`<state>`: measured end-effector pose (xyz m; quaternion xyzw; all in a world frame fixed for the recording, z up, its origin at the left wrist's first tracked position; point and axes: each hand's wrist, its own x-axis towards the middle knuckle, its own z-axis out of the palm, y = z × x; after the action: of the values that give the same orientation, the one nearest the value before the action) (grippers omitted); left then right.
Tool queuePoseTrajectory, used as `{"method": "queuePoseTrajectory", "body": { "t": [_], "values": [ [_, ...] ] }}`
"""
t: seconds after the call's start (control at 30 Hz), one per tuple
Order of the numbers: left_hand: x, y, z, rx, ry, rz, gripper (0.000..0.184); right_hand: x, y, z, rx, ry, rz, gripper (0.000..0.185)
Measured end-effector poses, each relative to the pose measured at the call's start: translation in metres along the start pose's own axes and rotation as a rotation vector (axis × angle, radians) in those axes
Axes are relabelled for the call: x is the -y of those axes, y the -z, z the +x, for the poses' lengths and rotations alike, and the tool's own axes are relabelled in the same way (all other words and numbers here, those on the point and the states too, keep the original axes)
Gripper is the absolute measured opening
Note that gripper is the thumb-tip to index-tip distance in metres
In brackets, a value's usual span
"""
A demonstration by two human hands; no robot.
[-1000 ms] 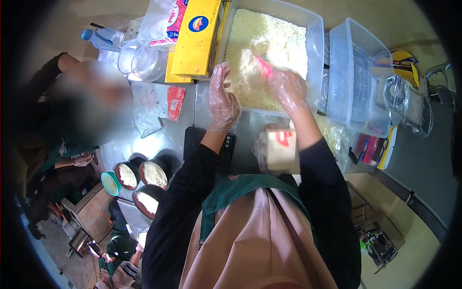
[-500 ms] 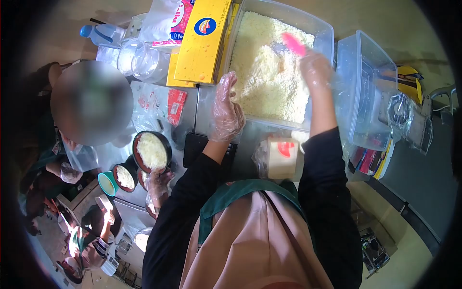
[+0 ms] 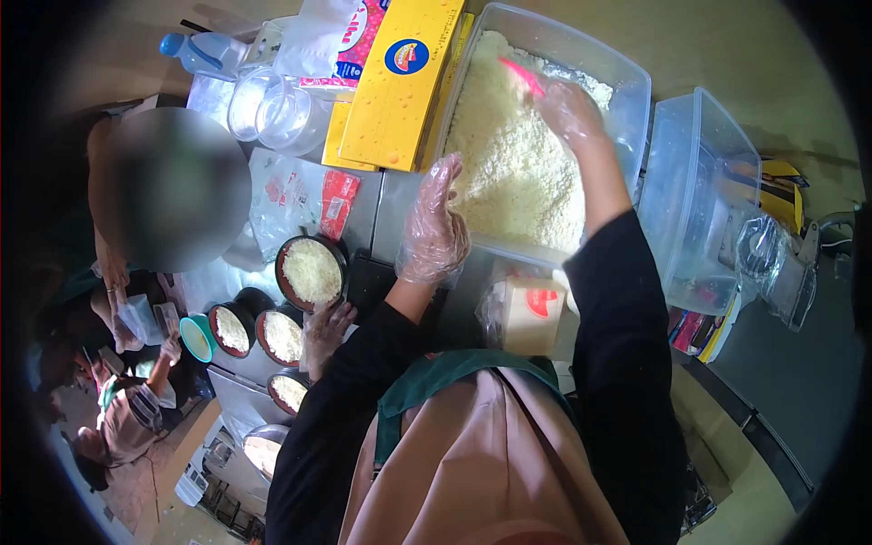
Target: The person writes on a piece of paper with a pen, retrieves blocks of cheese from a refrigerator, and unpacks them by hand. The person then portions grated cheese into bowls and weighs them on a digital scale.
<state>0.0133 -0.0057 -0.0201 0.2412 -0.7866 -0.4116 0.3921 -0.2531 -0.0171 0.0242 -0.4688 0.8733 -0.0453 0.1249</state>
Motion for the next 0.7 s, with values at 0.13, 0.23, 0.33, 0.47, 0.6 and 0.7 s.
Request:
{"method": "queuePoseTrajectory", "body": {
  "t": [0.13,0.23,0.33,0.47,0.6,0.7],
  "values": [
    [0.001,-0.001,0.001,-0.013,-0.008,0.009,0.074,-0.009,0.026,-0.001,0.084,-0.101,-0.015,0.033],
    [0.002,-0.001,0.000,-0.015,0.006,0.021,0.074,-0.026,-0.001,0.042,-0.173,-0.041,-0.165,0.035],
    [0.007,-0.003,-0.002,-0.028,-0.013,0.057,0.074,-0.014,-0.027,0.058,-0.139,0.043,-0.109,0.036],
    [0.007,0.000,-0.001,-0.022,-0.035,0.068,0.077,0.008,-0.018,0.004,0.102,0.169,-0.117,0.032],
    [0.002,0.003,0.004,0.014,-0.024,0.069,0.078,0.002,0.008,-0.053,0.065,0.032,-0.085,0.033],
    [0.005,0.002,0.001,-0.003,-0.038,0.072,0.077,-0.046,0.011,-0.043,-0.048,-0.149,-0.082,0.033]
  ]
}}
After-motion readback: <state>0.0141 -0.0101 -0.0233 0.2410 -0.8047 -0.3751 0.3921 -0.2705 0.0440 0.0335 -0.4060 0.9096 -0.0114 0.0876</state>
